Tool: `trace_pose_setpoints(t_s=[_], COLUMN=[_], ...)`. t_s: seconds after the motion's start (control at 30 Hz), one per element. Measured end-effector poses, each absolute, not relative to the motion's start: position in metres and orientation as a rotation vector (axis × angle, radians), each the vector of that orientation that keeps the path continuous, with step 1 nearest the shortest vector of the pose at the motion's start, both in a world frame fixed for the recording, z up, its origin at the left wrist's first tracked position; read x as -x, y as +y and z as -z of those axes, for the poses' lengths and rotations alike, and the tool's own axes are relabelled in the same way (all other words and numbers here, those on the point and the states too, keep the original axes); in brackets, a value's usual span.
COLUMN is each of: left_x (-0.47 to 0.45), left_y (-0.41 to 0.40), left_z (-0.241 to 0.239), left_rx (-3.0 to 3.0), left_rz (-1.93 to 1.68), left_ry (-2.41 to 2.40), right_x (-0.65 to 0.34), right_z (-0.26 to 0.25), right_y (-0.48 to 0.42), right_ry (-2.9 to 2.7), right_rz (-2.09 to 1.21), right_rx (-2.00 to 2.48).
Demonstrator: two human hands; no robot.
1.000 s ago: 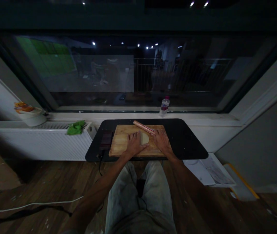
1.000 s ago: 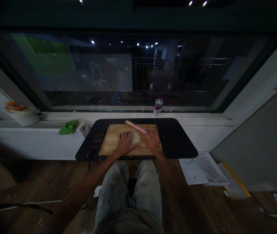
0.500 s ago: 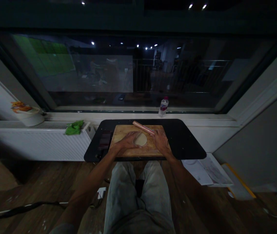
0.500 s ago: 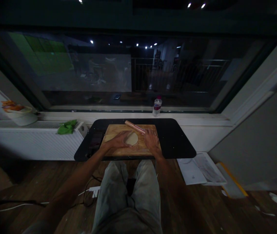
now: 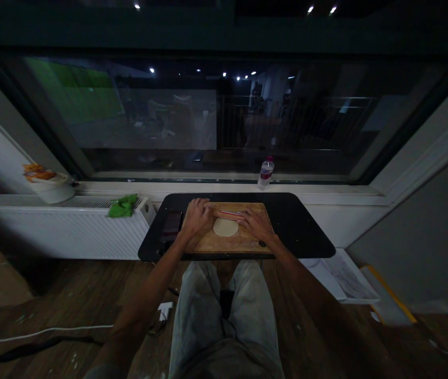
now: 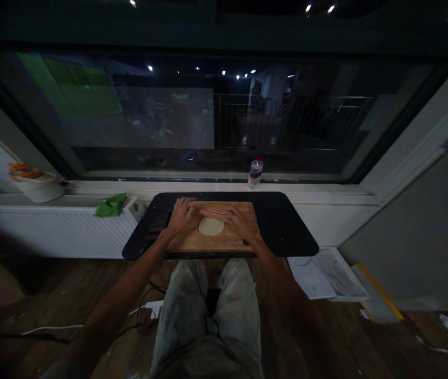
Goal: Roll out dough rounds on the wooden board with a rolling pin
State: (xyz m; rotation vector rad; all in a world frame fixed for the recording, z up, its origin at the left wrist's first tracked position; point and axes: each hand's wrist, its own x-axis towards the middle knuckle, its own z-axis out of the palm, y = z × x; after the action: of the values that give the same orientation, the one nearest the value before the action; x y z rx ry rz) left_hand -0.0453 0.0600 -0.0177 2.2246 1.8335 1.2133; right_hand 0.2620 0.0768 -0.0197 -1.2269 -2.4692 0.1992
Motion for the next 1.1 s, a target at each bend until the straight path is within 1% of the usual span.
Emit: trace_pose_setpoints(t_s=[0.1,0.2,0.37,0.53,0.7,0.87,1.1], left_x=[0.046,0.039,0.029,0.027,0.029,0.026,0.007], left_y=[0.068,0.073,0.080,0.091,0.104,0.112,0.098], left_z=[0.010,0.006,0.006,0.011,0.014,0.014,0.019], left_rx=[-2.351,-2.376,-2.347,-2.338,-2.332,-2.399,-1.992], left_rz=[-0.917,-0.643,-0.424,-0.323,-0.307,-0.363,-0.321], left_ry=[1.890,1.922,1.950,1.881,1.833,1.671,2.109], right_x=[-0.260,-0.259,-0.256,-0.244,-0.239,-0.242,-0.239], right_z=[0.012,0.003,-0.007,-0.011,-0.009,0.000,0.017], right_y=[0.086,0.093,0.096,0.104,0.114,0.108,0.115], right_ry=[-2.492,-2.542,-2.555,-2.515,-2.615,-2.525,-2.351], right_rz=[-0.265,-0.328,-0.388,-0.199,-0.088,-0.021,-0.074], right_rx=[1.105,1.078,1.158,1.452,1.460,1.632,1.812])
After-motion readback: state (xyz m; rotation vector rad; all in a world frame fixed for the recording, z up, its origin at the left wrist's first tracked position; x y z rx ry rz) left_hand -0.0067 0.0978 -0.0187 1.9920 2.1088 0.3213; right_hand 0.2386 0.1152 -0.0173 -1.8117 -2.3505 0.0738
